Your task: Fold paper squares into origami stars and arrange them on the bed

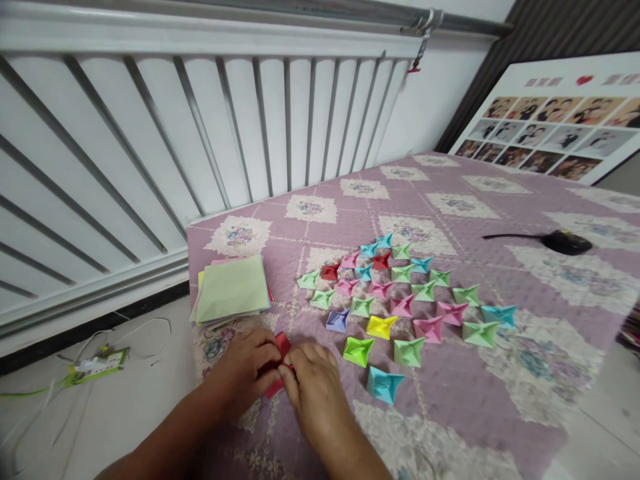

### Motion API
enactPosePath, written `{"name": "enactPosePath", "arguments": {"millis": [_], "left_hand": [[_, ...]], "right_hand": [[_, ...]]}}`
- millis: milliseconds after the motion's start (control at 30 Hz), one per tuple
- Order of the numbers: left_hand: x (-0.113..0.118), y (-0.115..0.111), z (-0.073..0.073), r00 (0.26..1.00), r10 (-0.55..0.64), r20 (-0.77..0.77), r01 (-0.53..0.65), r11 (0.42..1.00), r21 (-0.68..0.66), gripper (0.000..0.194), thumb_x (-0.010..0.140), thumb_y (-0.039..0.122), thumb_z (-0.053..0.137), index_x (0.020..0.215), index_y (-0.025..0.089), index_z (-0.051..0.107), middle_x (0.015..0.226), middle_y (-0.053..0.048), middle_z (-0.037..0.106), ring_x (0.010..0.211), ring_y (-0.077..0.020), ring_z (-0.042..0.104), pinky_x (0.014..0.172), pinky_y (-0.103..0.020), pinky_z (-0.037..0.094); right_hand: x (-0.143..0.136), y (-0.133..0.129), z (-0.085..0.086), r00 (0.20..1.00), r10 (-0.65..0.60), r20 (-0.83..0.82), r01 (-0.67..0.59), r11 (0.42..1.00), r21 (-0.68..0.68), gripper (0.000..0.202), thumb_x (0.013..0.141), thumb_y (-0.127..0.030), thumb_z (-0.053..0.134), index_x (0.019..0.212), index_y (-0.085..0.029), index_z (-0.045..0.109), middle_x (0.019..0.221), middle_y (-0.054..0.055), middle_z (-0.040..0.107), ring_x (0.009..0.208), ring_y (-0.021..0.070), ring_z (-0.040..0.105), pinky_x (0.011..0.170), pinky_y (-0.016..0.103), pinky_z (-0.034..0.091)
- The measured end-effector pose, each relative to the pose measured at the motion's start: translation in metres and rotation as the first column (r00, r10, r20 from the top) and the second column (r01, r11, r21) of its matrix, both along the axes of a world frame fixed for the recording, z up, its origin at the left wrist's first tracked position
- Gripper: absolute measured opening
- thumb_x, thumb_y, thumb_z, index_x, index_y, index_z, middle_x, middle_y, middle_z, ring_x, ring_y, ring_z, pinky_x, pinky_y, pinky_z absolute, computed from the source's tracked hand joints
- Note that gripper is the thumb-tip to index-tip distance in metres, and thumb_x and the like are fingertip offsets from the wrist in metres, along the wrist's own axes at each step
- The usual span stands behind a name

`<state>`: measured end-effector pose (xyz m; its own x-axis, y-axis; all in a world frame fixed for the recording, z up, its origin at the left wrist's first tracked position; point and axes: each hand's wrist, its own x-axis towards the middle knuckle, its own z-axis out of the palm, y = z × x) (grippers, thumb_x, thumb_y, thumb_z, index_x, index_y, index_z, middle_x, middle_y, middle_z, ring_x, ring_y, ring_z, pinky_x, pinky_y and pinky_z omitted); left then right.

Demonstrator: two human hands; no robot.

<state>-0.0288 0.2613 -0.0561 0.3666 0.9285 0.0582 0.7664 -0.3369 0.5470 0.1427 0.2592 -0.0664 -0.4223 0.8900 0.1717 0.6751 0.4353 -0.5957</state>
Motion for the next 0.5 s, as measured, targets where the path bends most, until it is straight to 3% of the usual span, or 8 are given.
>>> {"name": "enactPosePath", "arguments": {"millis": [100, 300, 500], "left_hand": [[0.0034, 0.0000, -0.0033, 1.000, 0.015, -0.001, -0.015, 1.000, -0.003, 0.010, 0.078, 0.016, 0.063, 0.085, 0.023, 0.063, 0.096, -0.001, 0.059, 0.092, -0.0191, 0.050, 0.084, -0.035, 0.036], [0.0033, -0.0007, -0.0052, 0.999, 0.039, 0.007, -0.039, 0.999, -0.021, 0.007, 0.078, 0.016, 0.065, 0.078, 0.022, 0.063, 0.094, 0.000, 0.059, 0.092, -0.0185, 0.049, 0.084, -0.034, 0.036], [0.0027, -0.0005, -0.0044, 0.999, 0.032, -0.010, -0.032, 0.999, -0.023, 0.007, 0.077, 0.016, 0.064, 0.079, 0.022, 0.062, 0.094, 0.000, 0.059, 0.092, -0.0187, 0.049, 0.084, -0.034, 0.036]], "right_hand": [[0.0000, -0.0002, 0.0036, 1.000, 0.002, -0.002, -0.002, 1.000, -0.019, 0.005, 0.086, -0.021, 0.058, 0.083, -0.021, 0.054, 0.085, 0.002, 0.058, 0.083, 0.0198, 0.052, 0.078, 0.037, 0.038], [0.0022, 0.0001, 0.0106, 1.000, 0.008, 0.007, -0.008, 0.999, -0.036, 0.022, 0.068, -0.016, 0.074, 0.082, -0.022, 0.058, 0.087, 0.001, 0.059, 0.085, 0.0203, 0.052, 0.078, 0.035, 0.039], [0.0064, 0.0023, 0.0099, 0.999, 0.016, 0.035, -0.015, 0.999, -0.028, 0.020, 0.070, -0.011, 0.068, 0.085, -0.022, 0.061, 0.095, 0.003, 0.059, 0.092, 0.0220, 0.052, 0.081, 0.037, 0.041]]}}
